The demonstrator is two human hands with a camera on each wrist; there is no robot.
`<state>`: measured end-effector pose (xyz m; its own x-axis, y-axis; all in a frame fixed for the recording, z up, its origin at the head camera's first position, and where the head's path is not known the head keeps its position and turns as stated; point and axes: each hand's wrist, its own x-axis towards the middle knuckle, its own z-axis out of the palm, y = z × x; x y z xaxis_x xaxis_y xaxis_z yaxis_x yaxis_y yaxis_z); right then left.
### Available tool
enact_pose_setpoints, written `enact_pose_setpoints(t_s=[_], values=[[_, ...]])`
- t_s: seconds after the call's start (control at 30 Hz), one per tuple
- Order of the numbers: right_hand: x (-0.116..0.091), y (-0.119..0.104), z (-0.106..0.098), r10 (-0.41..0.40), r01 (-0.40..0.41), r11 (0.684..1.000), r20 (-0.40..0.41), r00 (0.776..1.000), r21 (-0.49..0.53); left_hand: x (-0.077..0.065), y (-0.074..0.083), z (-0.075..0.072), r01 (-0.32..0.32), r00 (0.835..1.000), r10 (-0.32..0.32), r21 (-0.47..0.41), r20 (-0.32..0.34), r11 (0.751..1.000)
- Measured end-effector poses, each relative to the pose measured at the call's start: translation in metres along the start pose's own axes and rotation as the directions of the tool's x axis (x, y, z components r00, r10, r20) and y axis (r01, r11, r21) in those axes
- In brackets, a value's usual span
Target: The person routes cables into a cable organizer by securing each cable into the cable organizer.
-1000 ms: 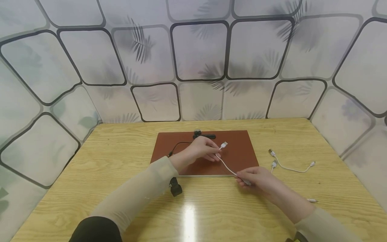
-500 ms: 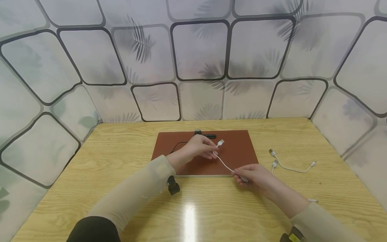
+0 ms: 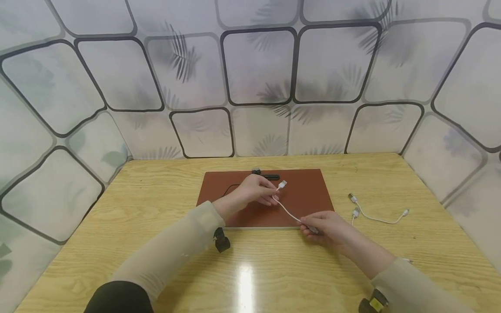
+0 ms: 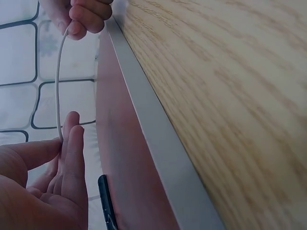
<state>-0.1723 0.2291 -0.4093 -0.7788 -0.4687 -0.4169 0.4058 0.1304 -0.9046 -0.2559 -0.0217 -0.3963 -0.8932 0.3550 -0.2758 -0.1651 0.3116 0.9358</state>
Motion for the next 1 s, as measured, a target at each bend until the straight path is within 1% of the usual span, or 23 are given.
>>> enact_pose_setpoints(t_s=[0.2,0.33,0.57,0.77,1.0], values=[[0.003,-0.001,0.0,0.009,-0.009,1.0,0.006,1.0,-0.002,-0.001,-0.002,-0.002,0.002,1.0,-0.002,-0.006,0.01,1.0],[0.005,-0.002,0.0,0.019,-0.019,1.0,-0.004,1.0,0.003,-0.002,-0.003,-0.004,-0.005,1.0,0.005,-0.009,0.013,1.0],[0.007,-0.003,0.001,0.031,-0.031,0.999,-0.008,0.999,0.015,0.0,-0.004,-0.006,0.002,1.0,-0.002,-0.018,0.005,1.0],[0.007,-0.005,0.003,0.025,-0.025,1.0,0.002,1.0,0.002,0.0,-0.004,-0.008,0.002,1.0,-0.002,-0.011,0.001,1.0],[0.011,-0.008,0.005,0.019,-0.019,1.0,-0.005,1.0,-0.019,-0.002,-0.002,-0.012,-0.002,1.0,0.002,0.001,-0.005,1.0]])
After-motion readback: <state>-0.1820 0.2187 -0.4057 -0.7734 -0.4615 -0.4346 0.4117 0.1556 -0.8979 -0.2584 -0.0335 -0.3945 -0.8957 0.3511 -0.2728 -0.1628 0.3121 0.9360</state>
